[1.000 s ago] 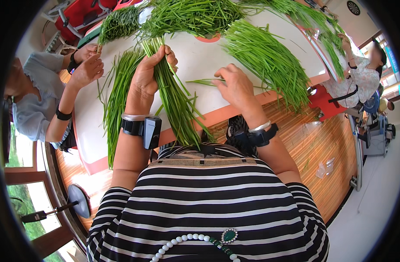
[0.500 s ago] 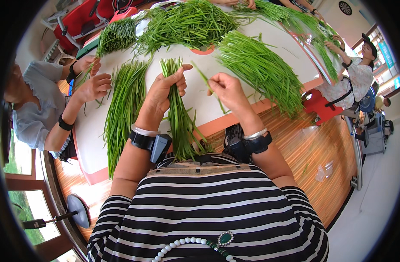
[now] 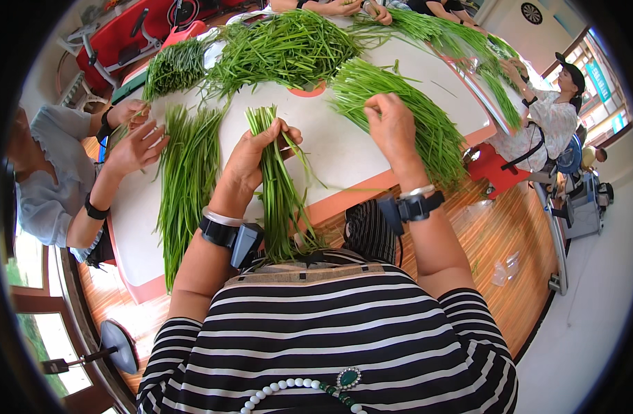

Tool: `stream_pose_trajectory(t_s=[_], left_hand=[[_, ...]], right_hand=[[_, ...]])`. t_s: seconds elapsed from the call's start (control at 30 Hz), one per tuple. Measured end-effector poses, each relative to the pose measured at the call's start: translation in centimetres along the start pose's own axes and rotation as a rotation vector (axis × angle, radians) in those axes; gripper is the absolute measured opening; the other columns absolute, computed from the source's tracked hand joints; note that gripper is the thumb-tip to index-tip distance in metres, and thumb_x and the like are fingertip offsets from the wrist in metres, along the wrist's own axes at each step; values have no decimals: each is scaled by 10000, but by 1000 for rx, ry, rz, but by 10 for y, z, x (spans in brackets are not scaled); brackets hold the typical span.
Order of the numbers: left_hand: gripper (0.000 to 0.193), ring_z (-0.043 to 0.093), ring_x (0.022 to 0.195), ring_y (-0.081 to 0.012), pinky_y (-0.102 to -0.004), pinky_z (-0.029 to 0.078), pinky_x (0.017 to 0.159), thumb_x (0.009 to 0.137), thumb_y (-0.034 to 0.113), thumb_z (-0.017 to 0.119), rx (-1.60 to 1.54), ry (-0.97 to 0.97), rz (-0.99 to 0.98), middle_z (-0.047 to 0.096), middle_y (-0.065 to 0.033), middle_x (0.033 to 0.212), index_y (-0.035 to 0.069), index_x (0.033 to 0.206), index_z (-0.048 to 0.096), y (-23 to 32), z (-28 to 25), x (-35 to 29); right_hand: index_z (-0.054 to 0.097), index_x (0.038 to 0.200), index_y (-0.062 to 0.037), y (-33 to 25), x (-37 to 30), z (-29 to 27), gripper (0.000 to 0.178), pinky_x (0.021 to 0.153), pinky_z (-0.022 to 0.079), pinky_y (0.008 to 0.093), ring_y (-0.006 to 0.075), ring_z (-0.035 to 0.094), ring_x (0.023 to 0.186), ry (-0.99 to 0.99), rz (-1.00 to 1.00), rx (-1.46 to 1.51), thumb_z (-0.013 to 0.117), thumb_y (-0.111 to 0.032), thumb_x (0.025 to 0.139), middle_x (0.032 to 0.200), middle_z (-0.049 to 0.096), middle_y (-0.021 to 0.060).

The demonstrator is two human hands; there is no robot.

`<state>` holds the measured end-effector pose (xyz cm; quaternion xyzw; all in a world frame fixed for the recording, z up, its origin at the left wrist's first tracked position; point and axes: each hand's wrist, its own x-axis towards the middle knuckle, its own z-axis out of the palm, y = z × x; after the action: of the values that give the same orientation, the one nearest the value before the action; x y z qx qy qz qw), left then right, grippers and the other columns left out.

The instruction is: The person picks up a bunch of chives and sorts through them by hand, pulling off individual leaves to remove debris. The cleaned chives are held in one hand while the other hand places the discarded leaves onto the table.

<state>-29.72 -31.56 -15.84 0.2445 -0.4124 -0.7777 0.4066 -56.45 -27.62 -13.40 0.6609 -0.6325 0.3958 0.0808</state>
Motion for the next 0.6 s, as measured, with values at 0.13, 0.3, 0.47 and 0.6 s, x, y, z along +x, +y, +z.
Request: stream_pose_trajectory(t_s=[0.13, 0.3, 0.47, 0.6], left_hand=[[186, 628, 777, -173, -307, 512, 742, 973, 251, 559, -82, -81, 19, 633, -42, 839, 71, 929, 573, -7, -7, 5], [198, 540, 645, -135, -296, 504, 662, 977, 252, 554, -198, -58, -12, 527, -7, 715, 65, 913, 556, -6, -4, 4], [202, 444, 566, -103, -272, 448, 551, 963, 242, 580, -155, 10, -6, 466, 16, 681, 65, 867, 555, -6, -1, 3], [209, 436, 567, -100, -268, 439, 551, 959, 243, 588, -136, 6, 8, 459, 18, 679, 68, 852, 544, -8, 2, 4]], right_hand=[[622, 917, -80, 16, 7, -3, 141, 684, 503, 410, 308, 616, 815, -72, 42, -281, 701, -123, 810, 919, 589, 92], [617, 931, -86, 18, 7, 2, 150, 700, 510, 414, 312, 613, 849, -31, -5, -305, 699, -132, 814, 950, 582, 93], [590, 914, -74, 14, 4, 1, 137, 706, 504, 422, 313, 604, 871, 26, -5, -260, 681, -128, 826, 933, 581, 92], [570, 904, -60, 4, 2, 3, 140, 712, 501, 420, 318, 596, 874, 54, -43, -259, 672, -119, 829, 925, 580, 99]])
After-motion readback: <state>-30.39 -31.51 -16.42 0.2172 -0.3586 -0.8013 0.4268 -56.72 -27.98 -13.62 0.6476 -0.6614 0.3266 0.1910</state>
